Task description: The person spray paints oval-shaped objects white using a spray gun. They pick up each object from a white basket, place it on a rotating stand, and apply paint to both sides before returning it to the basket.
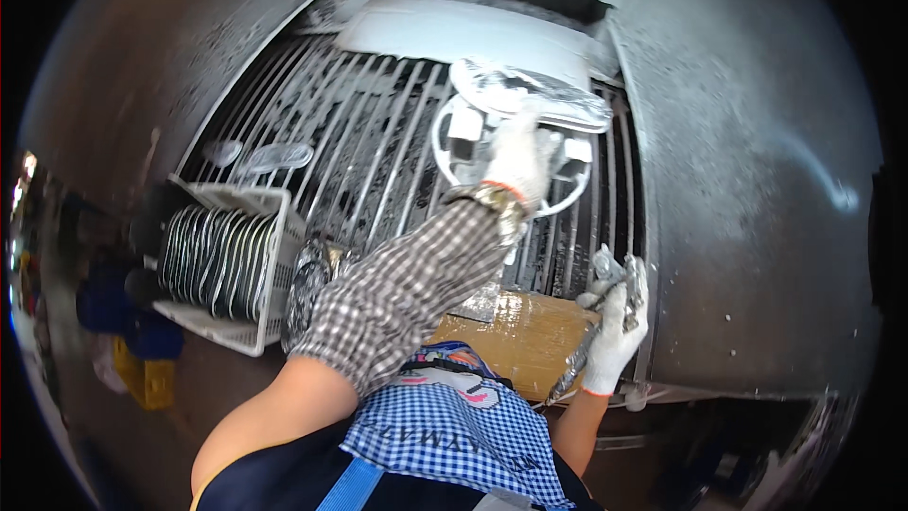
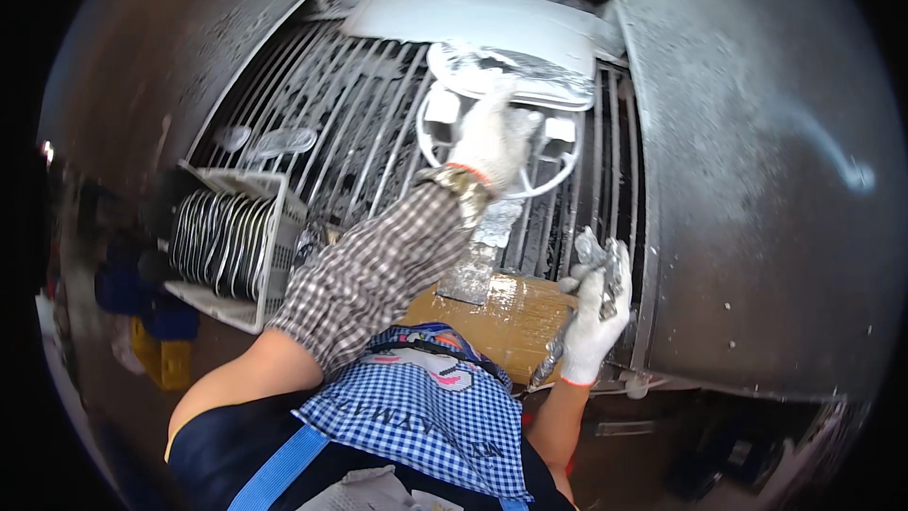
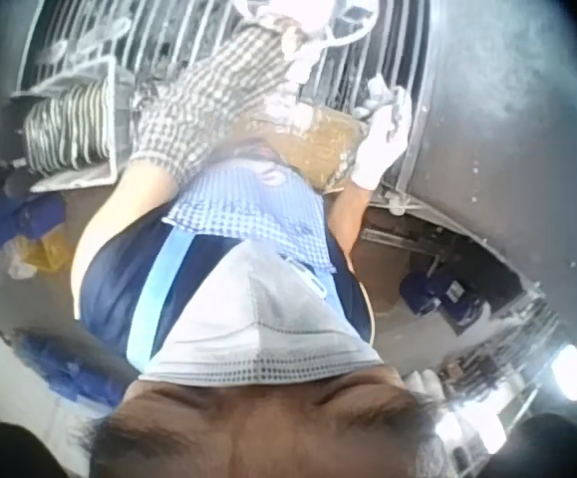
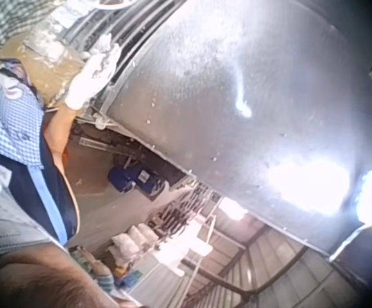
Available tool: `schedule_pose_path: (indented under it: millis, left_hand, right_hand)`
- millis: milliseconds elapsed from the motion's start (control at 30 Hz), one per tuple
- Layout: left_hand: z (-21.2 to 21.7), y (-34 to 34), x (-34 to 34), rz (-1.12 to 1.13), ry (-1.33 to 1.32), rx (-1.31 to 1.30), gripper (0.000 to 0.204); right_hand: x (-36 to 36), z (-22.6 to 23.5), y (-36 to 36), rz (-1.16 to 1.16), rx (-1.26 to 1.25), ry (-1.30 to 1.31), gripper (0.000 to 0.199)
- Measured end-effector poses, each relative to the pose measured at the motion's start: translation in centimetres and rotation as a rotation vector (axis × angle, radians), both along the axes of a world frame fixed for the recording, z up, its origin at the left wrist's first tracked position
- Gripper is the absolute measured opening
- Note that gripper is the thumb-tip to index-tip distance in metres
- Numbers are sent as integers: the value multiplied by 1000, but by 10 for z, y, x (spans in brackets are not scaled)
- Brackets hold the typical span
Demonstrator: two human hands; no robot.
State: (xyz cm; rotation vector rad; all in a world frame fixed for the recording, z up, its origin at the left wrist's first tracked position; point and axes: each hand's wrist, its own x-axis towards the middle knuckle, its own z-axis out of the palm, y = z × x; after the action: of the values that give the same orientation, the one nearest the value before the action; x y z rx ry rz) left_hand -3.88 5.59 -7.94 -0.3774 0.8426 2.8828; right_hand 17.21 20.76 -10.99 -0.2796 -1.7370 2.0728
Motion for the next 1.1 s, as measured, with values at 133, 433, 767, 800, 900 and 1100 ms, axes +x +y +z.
schedule_pose_path:
  millis: [133, 433, 767, 800, 900, 1100]
  left_hand:
    - [0, 1, -8, 8, -85, 7, 19]
    - [15, -118, 20, 250, 246, -51, 35]
    - [-141, -262, 7, 529, -182, -39, 25]
    - [-164, -265, 11, 473, -183, 38, 32]
    - [-251, -270, 26, 367, -245, 173, 41]
    - [-312, -284, 33, 313, -340, 156, 32]
  right_hand:
    - [7, -38, 21, -10, 269, -95, 53]
    - [13, -58, 12, 26, 246, -184, 58]
    - [13, -82, 3, 113, 373, -297, 54]
    - [12, -82, 1, 100, 382, -310, 54]
    - [7, -88, -4, 93, 404, -337, 54]
    - [1, -75, -12, 133, 411, -371, 54]
